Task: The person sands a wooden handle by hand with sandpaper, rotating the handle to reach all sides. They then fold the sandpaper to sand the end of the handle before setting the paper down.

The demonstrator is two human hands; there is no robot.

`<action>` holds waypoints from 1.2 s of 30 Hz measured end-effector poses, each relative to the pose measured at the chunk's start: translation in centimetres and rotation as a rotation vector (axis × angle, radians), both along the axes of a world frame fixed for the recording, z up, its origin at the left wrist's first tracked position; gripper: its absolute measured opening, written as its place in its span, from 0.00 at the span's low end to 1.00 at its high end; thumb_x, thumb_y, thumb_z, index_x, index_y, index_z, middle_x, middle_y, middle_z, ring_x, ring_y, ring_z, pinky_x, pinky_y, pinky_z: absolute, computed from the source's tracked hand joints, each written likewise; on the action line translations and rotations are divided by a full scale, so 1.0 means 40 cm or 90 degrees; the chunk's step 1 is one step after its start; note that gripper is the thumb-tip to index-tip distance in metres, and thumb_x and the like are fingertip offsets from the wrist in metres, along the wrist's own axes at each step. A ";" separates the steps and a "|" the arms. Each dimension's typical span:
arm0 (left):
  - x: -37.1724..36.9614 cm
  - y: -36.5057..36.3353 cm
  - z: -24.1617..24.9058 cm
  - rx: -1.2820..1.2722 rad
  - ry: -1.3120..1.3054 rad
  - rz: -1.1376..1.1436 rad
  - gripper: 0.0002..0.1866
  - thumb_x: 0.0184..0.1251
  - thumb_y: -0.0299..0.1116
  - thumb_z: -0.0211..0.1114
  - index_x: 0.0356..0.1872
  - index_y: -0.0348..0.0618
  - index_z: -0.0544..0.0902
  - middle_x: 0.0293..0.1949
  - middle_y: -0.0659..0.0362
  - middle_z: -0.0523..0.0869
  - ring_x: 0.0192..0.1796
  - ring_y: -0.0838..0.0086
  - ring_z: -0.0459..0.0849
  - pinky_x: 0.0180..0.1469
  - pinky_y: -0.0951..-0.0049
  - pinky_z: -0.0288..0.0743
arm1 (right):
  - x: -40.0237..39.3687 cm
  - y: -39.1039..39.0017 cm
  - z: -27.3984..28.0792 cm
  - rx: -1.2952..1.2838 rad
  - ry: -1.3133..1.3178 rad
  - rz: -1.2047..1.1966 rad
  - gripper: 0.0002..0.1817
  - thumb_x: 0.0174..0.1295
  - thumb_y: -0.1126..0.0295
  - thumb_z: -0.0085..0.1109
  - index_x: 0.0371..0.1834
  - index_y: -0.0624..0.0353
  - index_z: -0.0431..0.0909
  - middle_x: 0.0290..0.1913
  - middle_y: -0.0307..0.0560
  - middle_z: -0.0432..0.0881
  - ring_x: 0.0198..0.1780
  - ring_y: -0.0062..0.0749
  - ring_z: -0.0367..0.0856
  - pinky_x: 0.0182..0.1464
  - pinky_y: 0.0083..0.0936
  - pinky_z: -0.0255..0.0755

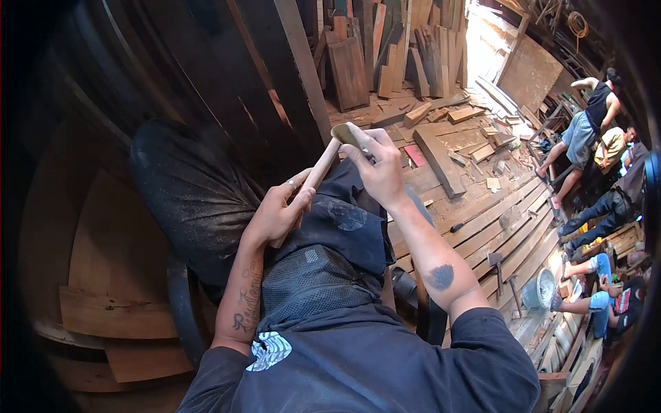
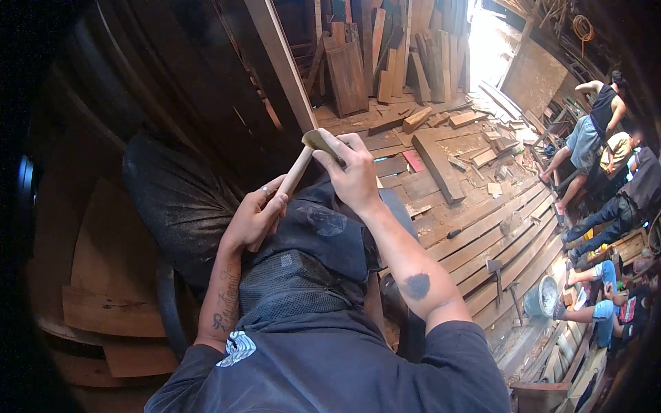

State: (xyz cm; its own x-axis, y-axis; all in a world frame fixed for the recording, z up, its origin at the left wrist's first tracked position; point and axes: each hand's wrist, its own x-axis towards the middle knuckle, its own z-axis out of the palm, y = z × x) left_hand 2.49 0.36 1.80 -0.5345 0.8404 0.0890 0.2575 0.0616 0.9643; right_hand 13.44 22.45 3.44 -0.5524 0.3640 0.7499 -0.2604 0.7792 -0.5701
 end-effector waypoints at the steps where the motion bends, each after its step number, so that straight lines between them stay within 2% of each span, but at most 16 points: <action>1: -0.001 0.000 0.001 -0.001 0.008 -0.002 0.31 0.87 0.40 0.61 0.84 0.37 0.71 0.30 0.63 0.84 0.24 0.82 0.80 0.29 0.76 0.77 | 0.002 -0.002 -0.001 -0.004 -0.008 -0.008 0.23 0.70 0.63 0.77 0.67 0.54 0.90 0.48 0.51 0.88 0.48 0.45 0.89 0.52 0.37 0.83; 3: 0.000 -0.002 0.003 -0.004 0.009 0.002 0.31 0.87 0.40 0.61 0.84 0.37 0.71 0.30 0.63 0.84 0.24 0.82 0.80 0.29 0.76 0.77 | 0.003 -0.015 -0.009 0.049 -0.022 -0.015 0.22 0.71 0.64 0.76 0.66 0.54 0.90 0.48 0.52 0.88 0.47 0.45 0.89 0.51 0.37 0.83; 7: 0.002 -0.002 0.009 -0.011 -0.003 0.010 0.31 0.87 0.39 0.61 0.84 0.38 0.72 0.30 0.63 0.84 0.24 0.83 0.80 0.29 0.76 0.78 | -0.005 -0.011 -0.016 0.041 -0.024 0.010 0.22 0.70 0.64 0.76 0.67 0.54 0.90 0.48 0.51 0.89 0.47 0.45 0.89 0.51 0.37 0.83; 11: 0.001 -0.003 0.011 -0.028 0.003 0.002 0.31 0.87 0.39 0.61 0.83 0.38 0.72 0.30 0.63 0.84 0.24 0.83 0.81 0.29 0.76 0.78 | -0.017 -0.002 -0.029 -0.054 0.015 0.002 0.22 0.71 0.66 0.76 0.67 0.53 0.90 0.49 0.50 0.89 0.47 0.41 0.89 0.51 0.35 0.83; 15: 0.004 -0.005 0.021 -0.022 -0.003 0.007 0.31 0.88 0.40 0.61 0.84 0.38 0.72 0.30 0.63 0.84 0.23 0.83 0.81 0.29 0.77 0.78 | 0.007 -0.022 -0.012 -0.014 -0.074 0.020 0.22 0.71 0.68 0.76 0.68 0.55 0.89 0.48 0.49 0.89 0.49 0.40 0.91 0.53 0.33 0.84; 18: 0.002 -0.002 0.018 -0.025 -0.001 0.005 0.31 0.88 0.41 0.61 0.84 0.38 0.72 0.30 0.63 0.84 0.23 0.83 0.81 0.28 0.77 0.78 | -0.023 0.014 -0.016 -0.061 0.019 -0.009 0.22 0.71 0.68 0.76 0.67 0.53 0.89 0.46 0.48 0.89 0.46 0.39 0.90 0.51 0.33 0.83; 22: 0.003 -0.008 0.018 -0.021 -0.011 0.008 0.31 0.88 0.41 0.61 0.83 0.37 0.72 0.29 0.64 0.83 0.23 0.83 0.80 0.28 0.77 0.78 | 0.003 -0.032 -0.028 -0.043 -0.046 0.019 0.21 0.71 0.69 0.76 0.66 0.56 0.89 0.49 0.50 0.91 0.48 0.39 0.91 0.52 0.33 0.84; 26: 0.002 -0.004 0.018 -0.032 -0.012 0.011 0.31 0.88 0.41 0.60 0.83 0.37 0.72 0.29 0.64 0.83 0.23 0.83 0.80 0.29 0.77 0.78 | -0.025 0.008 -0.026 -0.069 -0.001 0.000 0.20 0.71 0.69 0.76 0.65 0.58 0.89 0.49 0.51 0.90 0.46 0.38 0.91 0.51 0.32 0.84; 33: 0.005 -0.004 0.017 -0.033 -0.004 0.006 0.31 0.88 0.41 0.61 0.83 0.37 0.72 0.30 0.64 0.83 0.23 0.82 0.80 0.29 0.77 0.77 | -0.020 0.011 -0.049 -0.026 -0.026 -0.021 0.20 0.74 0.70 0.73 0.65 0.67 0.86 0.51 0.52 0.92 0.50 0.34 0.94 0.52 0.29 0.85; 36: 0.003 -0.003 0.016 -0.023 0.000 0.003 0.30 0.87 0.40 0.61 0.83 0.37 0.73 0.30 0.64 0.83 0.23 0.82 0.80 0.28 0.76 0.77 | -0.016 0.015 -0.033 -0.113 -0.014 -0.026 0.20 0.76 0.69 0.72 0.65 0.69 0.85 0.51 0.52 0.93 0.52 0.32 0.94 0.54 0.29 0.85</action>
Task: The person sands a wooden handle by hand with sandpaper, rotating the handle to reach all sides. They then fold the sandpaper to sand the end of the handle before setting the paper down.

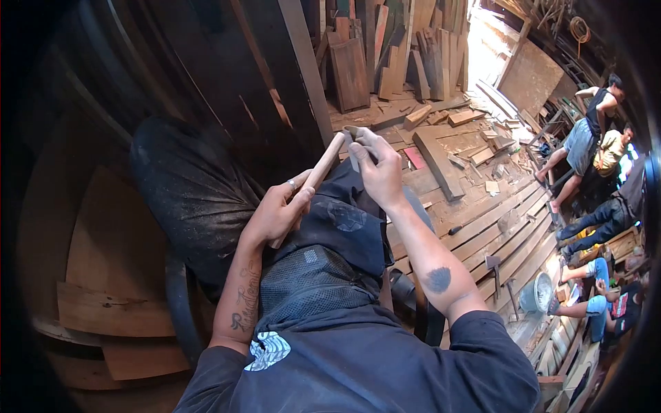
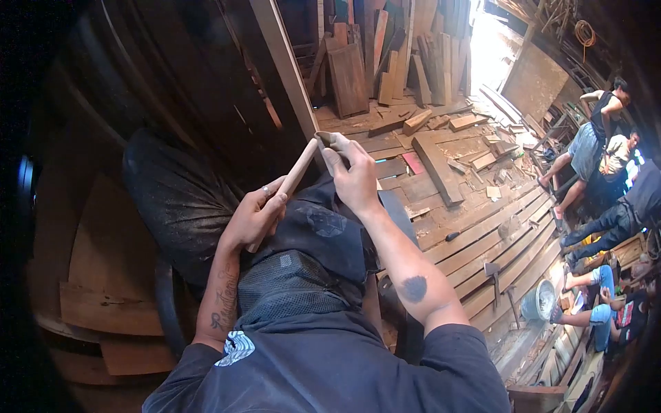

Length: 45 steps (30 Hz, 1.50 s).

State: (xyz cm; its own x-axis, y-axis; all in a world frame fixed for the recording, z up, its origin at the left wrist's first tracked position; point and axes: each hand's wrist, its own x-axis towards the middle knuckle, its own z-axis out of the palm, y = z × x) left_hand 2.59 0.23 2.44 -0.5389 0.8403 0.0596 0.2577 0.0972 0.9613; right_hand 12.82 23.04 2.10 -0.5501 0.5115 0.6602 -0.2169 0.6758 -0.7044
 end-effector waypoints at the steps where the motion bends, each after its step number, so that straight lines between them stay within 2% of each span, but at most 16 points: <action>1: -0.001 0.000 -0.004 0.005 -0.005 -0.008 0.30 0.87 0.40 0.62 0.83 0.38 0.73 0.30 0.64 0.83 0.23 0.82 0.80 0.28 0.76 0.77 | -0.004 0.007 -0.012 -0.033 0.022 0.005 0.18 0.77 0.70 0.69 0.66 0.65 0.85 0.51 0.55 0.92 0.48 0.39 0.94 0.53 0.35 0.85; 4: -0.001 0.001 -0.009 -0.006 -0.008 -0.018 0.31 0.87 0.40 0.62 0.83 0.38 0.72 0.30 0.64 0.82 0.24 0.82 0.80 0.28 0.76 0.76 | 0.003 0.008 -0.006 -0.116 0.024 0.042 0.19 0.79 0.69 0.67 0.67 0.66 0.83 0.50 0.54 0.92 0.48 0.36 0.94 0.53 0.33 0.85; 8: -0.004 0.002 -0.017 0.001 -0.012 -0.021 0.31 0.87 0.40 0.62 0.84 0.38 0.72 0.30 0.64 0.82 0.24 0.82 0.80 0.28 0.76 0.76 | 0.009 0.005 -0.005 -0.080 0.010 0.038 0.20 0.82 0.68 0.64 0.70 0.66 0.80 0.50 0.53 0.92 0.50 0.35 0.93 0.54 0.33 0.85; 20: -0.004 0.001 -0.015 0.003 -0.010 -0.031 0.31 0.86 0.40 0.63 0.83 0.37 0.73 0.30 0.64 0.84 0.24 0.82 0.81 0.29 0.77 0.78 | 0.013 0.004 -0.005 -0.111 -0.010 0.085 0.23 0.84 0.66 0.62 0.74 0.67 0.76 0.55 0.54 0.91 0.55 0.33 0.91 0.59 0.31 0.84; 29: -0.004 0.002 -0.018 -0.002 -0.007 -0.023 0.31 0.86 0.41 0.63 0.83 0.39 0.73 0.30 0.63 0.85 0.25 0.82 0.82 0.31 0.76 0.80 | 0.007 0.004 -0.016 -0.168 0.013 0.136 0.26 0.82 0.65 0.66 0.75 0.69 0.74 0.56 0.51 0.88 0.56 0.30 0.89 0.60 0.29 0.83; 32: -0.006 0.002 -0.012 -0.004 0.005 -0.048 0.32 0.88 0.41 0.61 0.84 0.38 0.70 0.32 0.64 0.84 0.28 0.81 0.83 0.33 0.76 0.81 | 0.010 -0.001 -0.010 -0.178 0.018 0.151 0.27 0.81 0.65 0.67 0.76 0.68 0.73 0.57 0.50 0.87 0.56 0.30 0.89 0.61 0.28 0.82; 41: -0.003 0.004 -0.010 -0.002 0.007 -0.048 0.31 0.88 0.41 0.61 0.84 0.38 0.70 0.33 0.64 0.83 0.28 0.81 0.82 0.33 0.76 0.81 | 0.015 -0.017 0.001 -0.197 0.012 0.154 0.29 0.81 0.64 0.67 0.77 0.70 0.71 0.57 0.50 0.88 0.57 0.31 0.89 0.63 0.29 0.82; 45: -0.002 0.003 -0.009 -0.003 0.015 -0.042 0.31 0.88 0.41 0.62 0.84 0.38 0.71 0.32 0.63 0.84 0.28 0.81 0.83 0.34 0.76 0.81 | 0.014 -0.011 -0.001 -0.214 0.006 0.162 0.30 0.82 0.64 0.65 0.78 0.71 0.70 0.57 0.52 0.88 0.57 0.30 0.89 0.59 0.28 0.84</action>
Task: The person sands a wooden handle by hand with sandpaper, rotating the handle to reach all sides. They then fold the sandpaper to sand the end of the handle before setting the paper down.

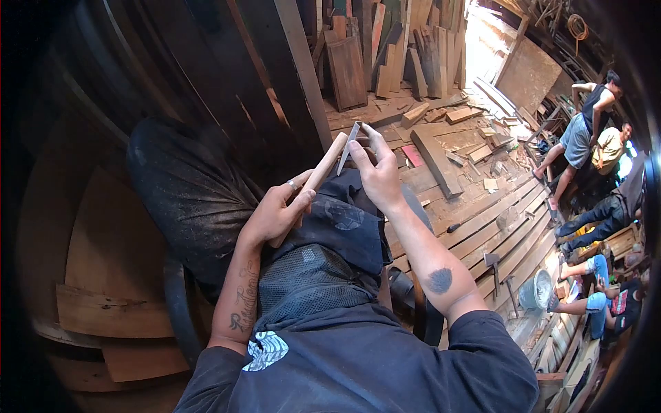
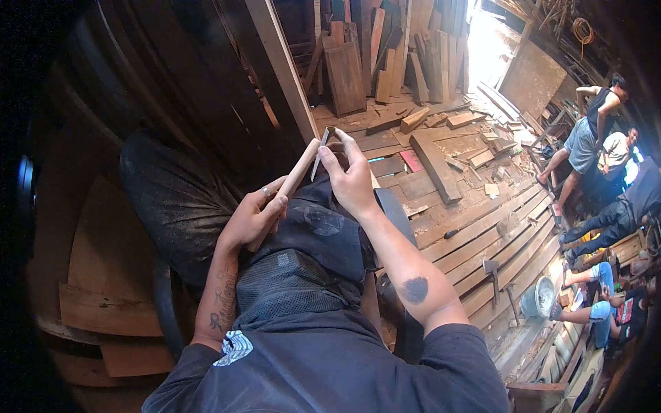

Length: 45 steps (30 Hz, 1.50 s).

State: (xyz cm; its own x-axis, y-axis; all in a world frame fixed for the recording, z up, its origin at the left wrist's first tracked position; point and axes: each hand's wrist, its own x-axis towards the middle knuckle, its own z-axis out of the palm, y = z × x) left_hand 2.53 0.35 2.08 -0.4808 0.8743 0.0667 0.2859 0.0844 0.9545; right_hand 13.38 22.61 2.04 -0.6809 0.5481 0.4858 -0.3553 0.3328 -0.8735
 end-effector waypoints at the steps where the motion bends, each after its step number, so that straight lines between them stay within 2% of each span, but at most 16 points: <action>1: 0.000 0.000 0.000 -0.002 0.001 0.005 0.31 0.87 0.42 0.63 0.84 0.39 0.72 0.32 0.63 0.85 0.28 0.81 0.83 0.34 0.75 0.81 | 0.002 -0.003 0.004 -0.028 0.001 0.013 0.30 0.82 0.64 0.64 0.78 0.71 0.70 0.56 0.52 0.88 0.57 0.30 0.89 0.58 0.28 0.85; 5: -0.003 0.002 -0.007 0.008 0.008 0.005 0.31 0.86 0.42 0.64 0.83 0.40 0.73 0.31 0.62 0.86 0.28 0.81 0.84 0.35 0.75 0.81 | 0.007 -0.017 0.022 -0.146 0.016 0.065 0.30 0.83 0.63 0.63 0.79 0.72 0.69 0.59 0.56 0.86 0.57 0.33 0.89 0.53 0.31 0.90; 11: -0.002 0.005 -0.008 0.007 0.008 0.014 0.32 0.85 0.41 0.65 0.83 0.39 0.74 0.31 0.62 0.86 0.28 0.80 0.84 0.35 0.75 0.81 | -0.012 0.001 -0.014 -0.258 0.041 0.113 0.32 0.84 0.63 0.61 0.80 0.76 0.66 0.74 0.61 0.71 0.58 0.41 0.90 0.53 0.39 0.95; 14: -0.004 0.005 -0.010 0.018 0.008 0.012 0.32 0.85 0.41 0.65 0.83 0.39 0.74 0.31 0.62 0.86 0.28 0.80 0.84 0.34 0.75 0.81 | -0.004 -0.014 0.004 -0.291 0.024 0.112 0.27 0.86 0.63 0.58 0.78 0.72 0.70 0.63 0.56 0.82 0.56 0.41 0.90 0.54 0.41 0.91; 17: -0.003 0.005 -0.011 0.019 0.010 0.017 0.32 0.85 0.40 0.65 0.83 0.39 0.74 0.31 0.62 0.86 0.28 0.80 0.83 0.34 0.74 0.81 | -0.005 -0.004 -0.001 -0.300 0.022 0.141 0.32 0.84 0.62 0.62 0.79 0.76 0.67 0.72 0.59 0.73 0.58 0.43 0.90 0.54 0.40 0.94; 23: 0.004 0.004 -0.001 0.016 0.007 0.034 0.31 0.85 0.40 0.65 0.83 0.41 0.73 0.31 0.62 0.86 0.28 0.80 0.83 0.33 0.74 0.80 | 0.006 -0.034 0.020 -0.289 0.000 0.180 0.29 0.83 0.62 0.62 0.76 0.74 0.72 0.59 0.53 0.85 0.54 0.40 0.92 0.52 0.36 0.93; 31: 0.008 0.003 0.002 0.040 -0.021 0.055 0.31 0.86 0.39 0.64 0.84 0.42 0.72 0.30 0.63 0.84 0.28 0.81 0.81 0.35 0.76 0.79 | 0.016 -0.049 0.025 -0.252 -0.064 0.229 0.27 0.83 0.62 0.63 0.73 0.74 0.75 0.59 0.56 0.86 0.55 0.37 0.92 0.53 0.32 0.92; 37: -0.001 0.004 -0.006 0.027 -0.012 0.048 0.31 0.86 0.39 0.64 0.84 0.40 0.72 0.30 0.64 0.84 0.28 0.82 0.80 0.34 0.76 0.78 | 0.007 -0.025 0.012 -0.296 -0.017 0.206 0.25 0.84 0.64 0.61 0.73 0.73 0.74 0.60 0.55 0.85 0.54 0.36 0.91 0.52 0.33 0.92; 41: 0.002 0.000 0.000 0.053 -0.023 0.074 0.31 0.86 0.39 0.64 0.84 0.40 0.72 0.30 0.65 0.83 0.27 0.83 0.79 0.33 0.76 0.77 | 0.011 -0.066 0.014 -0.261 -0.057 0.254 0.25 0.84 0.63 0.61 0.73 0.74 0.73 0.60 0.52 0.85 0.57 0.37 0.90 0.53 0.34 0.92; 44: 0.001 0.004 -0.001 0.051 -0.025 0.057 0.32 0.86 0.39 0.64 0.84 0.40 0.72 0.29 0.65 0.83 0.27 0.83 0.79 0.32 0.77 0.76 | 0.009 -0.036 0.020 -0.269 -0.035 0.226 0.26 0.84 0.63 0.62 0.73 0.73 0.73 0.60 0.53 0.85 0.57 0.37 0.90 0.54 0.35 0.91; 45: 0.001 0.004 -0.003 0.047 -0.017 0.048 0.32 0.86 0.39 0.64 0.84 0.40 0.72 0.29 0.65 0.83 0.27 0.83 0.79 0.32 0.77 0.76 | 0.005 -0.026 0.022 -0.335 -0.004 0.228 0.26 0.84 0.62 0.62 0.73 0.73 0.73 0.60 0.55 0.85 0.57 0.37 0.90 0.54 0.36 0.91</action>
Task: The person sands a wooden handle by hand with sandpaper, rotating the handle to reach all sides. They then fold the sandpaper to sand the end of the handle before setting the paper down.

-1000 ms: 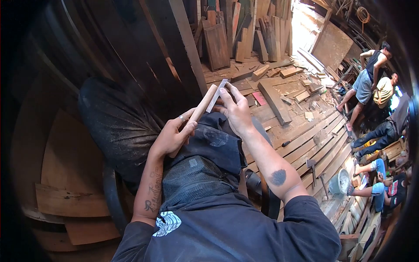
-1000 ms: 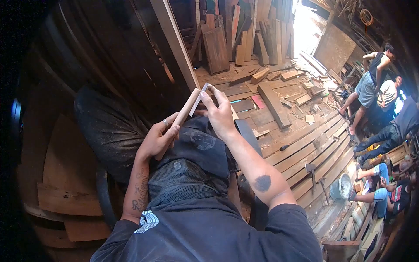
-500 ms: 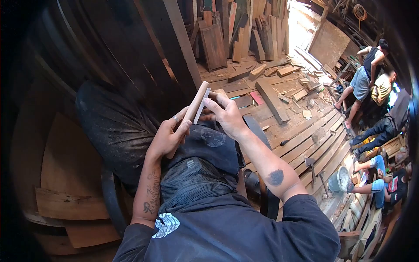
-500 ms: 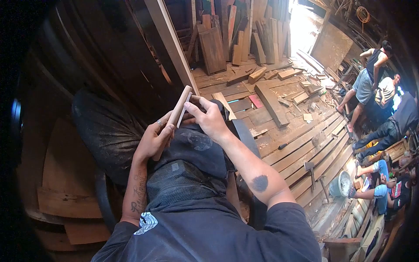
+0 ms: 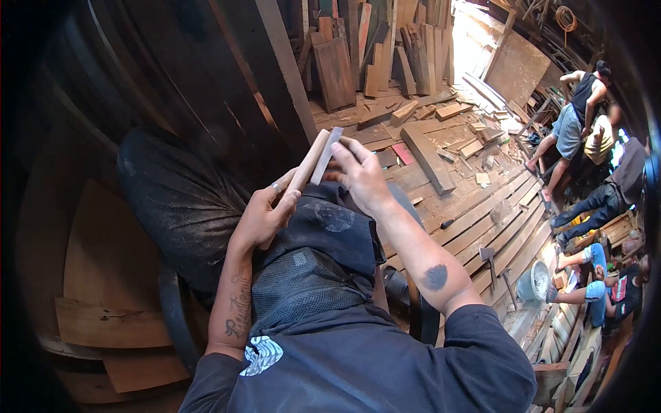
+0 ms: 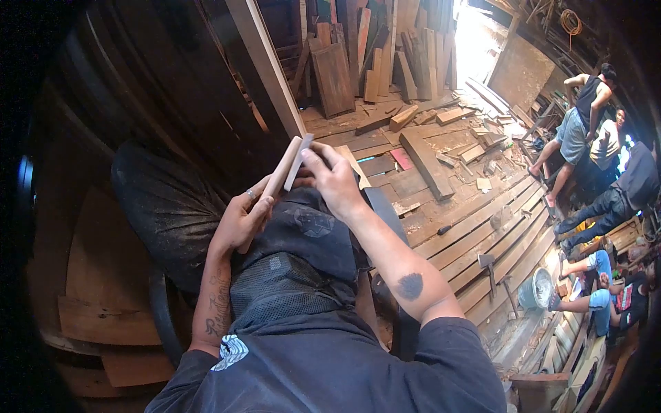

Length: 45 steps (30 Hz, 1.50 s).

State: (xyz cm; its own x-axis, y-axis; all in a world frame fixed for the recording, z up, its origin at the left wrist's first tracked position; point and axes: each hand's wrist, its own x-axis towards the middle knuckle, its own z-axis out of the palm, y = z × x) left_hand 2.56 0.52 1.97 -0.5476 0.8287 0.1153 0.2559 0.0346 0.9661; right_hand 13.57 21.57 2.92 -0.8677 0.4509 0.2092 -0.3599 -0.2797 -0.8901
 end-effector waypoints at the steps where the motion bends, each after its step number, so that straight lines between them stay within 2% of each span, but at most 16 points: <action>1: -0.001 0.000 -0.001 -0.005 0.008 -0.008 0.32 0.86 0.39 0.64 0.84 0.39 0.72 0.29 0.65 0.83 0.27 0.84 0.79 0.32 0.78 0.76 | 0.003 0.005 0.000 -0.016 -0.002 -0.013 0.26 0.84 0.62 0.62 0.73 0.73 0.73 0.60 0.56 0.85 0.56 0.38 0.91 0.55 0.37 0.91; 8: 0.002 0.002 -0.003 0.050 -0.014 0.028 0.31 0.86 0.39 0.65 0.83 0.39 0.73 0.29 0.66 0.82 0.28 0.85 0.78 0.33 0.79 0.75 | 0.009 -0.044 0.008 0.000 -0.040 0.065 0.26 0.84 0.63 0.62 0.73 0.74 0.73 0.60 0.56 0.84 0.52 0.39 0.91 0.55 0.38 0.92; 11: -0.005 -0.001 -0.010 0.018 -0.024 -0.019 0.31 0.86 0.39 0.64 0.83 0.39 0.73 0.29 0.66 0.82 0.28 0.85 0.78 0.33 0.79 0.75 | 0.000 -0.002 0.001 -0.021 -0.007 -0.006 0.25 0.85 0.62 0.59 0.73 0.73 0.74 0.59 0.55 0.85 0.54 0.39 0.91 0.54 0.37 0.92; 15: 0.003 -0.005 -0.002 0.031 -0.046 -0.003 0.31 0.86 0.39 0.64 0.83 0.39 0.73 0.29 0.67 0.80 0.28 0.86 0.76 0.32 0.80 0.73 | 0.009 -0.035 0.001 0.007 -0.040 0.049 0.26 0.84 0.62 0.62 0.74 0.73 0.74 0.59 0.54 0.85 0.57 0.37 0.90 0.54 0.36 0.92; 18: 0.002 -0.005 0.001 0.044 -0.059 -0.001 0.31 0.86 0.40 0.64 0.83 0.39 0.73 0.28 0.68 0.79 0.27 0.86 0.75 0.31 0.80 0.71 | 0.003 -0.031 0.002 0.043 -0.016 0.036 0.27 0.82 0.62 0.64 0.73 0.73 0.74 0.57 0.54 0.86 0.54 0.35 0.91 0.54 0.34 0.92; 21: 0.003 -0.002 -0.004 0.028 -0.052 -0.008 0.31 0.87 0.40 0.64 0.83 0.39 0.73 0.28 0.69 0.79 0.27 0.86 0.74 0.31 0.80 0.70 | 0.006 -0.014 0.004 -0.016 0.011 -0.009 0.27 0.82 0.62 0.65 0.72 0.73 0.74 0.56 0.54 0.87 0.52 0.35 0.92 0.53 0.34 0.92; 24: 0.000 -0.003 -0.008 0.045 -0.061 0.006 0.31 0.87 0.40 0.64 0.84 0.39 0.72 0.28 0.69 0.78 0.28 0.86 0.74 0.31 0.81 0.69 | 0.008 -0.035 -0.006 0.038 -0.033 0.053 0.26 0.82 0.63 0.64 0.72 0.74 0.74 0.56 0.55 0.87 0.52 0.35 0.92 0.52 0.35 0.92; 29: 0.003 -0.002 0.001 0.015 -0.055 -0.006 0.31 0.87 0.40 0.63 0.84 0.40 0.72 0.29 0.70 0.78 0.28 0.87 0.73 0.31 0.81 0.70 | 0.008 -0.018 0.017 0.010 0.017 -0.012 0.26 0.82 0.64 0.65 0.73 0.73 0.74 0.58 0.55 0.87 0.52 0.36 0.92 0.52 0.34 0.93; 33: 0.005 -0.004 0.004 0.035 -0.081 0.003 0.31 0.87 0.40 0.63 0.84 0.40 0.72 0.29 0.70 0.77 0.28 0.87 0.73 0.31 0.81 0.70 | 0.015 -0.044 0.011 0.096 -0.021 0.047 0.24 0.82 0.64 0.64 0.70 0.73 0.75 0.56 0.55 0.87 0.51 0.36 0.92 0.52 0.34 0.93; 37: -0.004 -0.003 -0.006 0.039 -0.064 -0.021 0.31 0.88 0.41 0.62 0.84 0.40 0.72 0.28 0.69 0.77 0.27 0.86 0.73 0.30 0.80 0.69 | 0.008 -0.004 0.019 0.021 0.041 -0.001 0.25 0.82 0.64 0.64 0.70 0.73 0.76 0.58 0.54 0.87 0.51 0.36 0.92 0.52 0.35 0.92; 41: 0.010 -0.008 0.033 0.029 -0.066 -0.031 0.30 0.89 0.42 0.60 0.83 0.40 0.73 0.28 0.69 0.76 0.26 0.85 0.72 0.29 0.79 0.68 | 0.028 -0.040 0.027 0.126 -0.017 0.040 0.23 0.80 0.64 0.67 0.70 0.69 0.78 0.57 0.51 0.88 0.51 0.34 0.92 0.53 0.34 0.91; 42: 0.006 -0.004 0.034 0.037 -0.067 -0.027 0.29 0.89 0.42 0.60 0.83 0.40 0.73 0.28 0.70 0.76 0.26 0.85 0.72 0.29 0.79 0.68 | 0.005 -0.017 -0.010 0.177 0.003 0.006 0.23 0.79 0.65 0.68 0.69 0.69 0.79 0.57 0.51 0.88 0.52 0.33 0.92 0.52 0.31 0.91; 44: 0.005 -0.003 0.012 0.044 -0.083 -0.032 0.28 0.89 0.41 0.59 0.83 0.40 0.74 0.27 0.71 0.75 0.25 0.86 0.71 0.28 0.80 0.67 | 0.013 -0.021 0.029 0.052 0.023 -0.011 0.24 0.79 0.63 0.69 0.69 0.69 0.79 0.56 0.51 0.88 0.51 0.32 0.92 0.52 0.30 0.91; 45: 0.003 0.005 0.008 0.038 -0.077 -0.029 0.28 0.90 0.40 0.58 0.83 0.40 0.73 0.27 0.71 0.75 0.25 0.86 0.70 0.28 0.80 0.67 | 0.011 -0.012 0.028 0.050 0.029 -0.020 0.25 0.79 0.62 0.69 0.70 0.69 0.78 0.56 0.50 0.88 0.52 0.31 0.91 0.51 0.30 0.91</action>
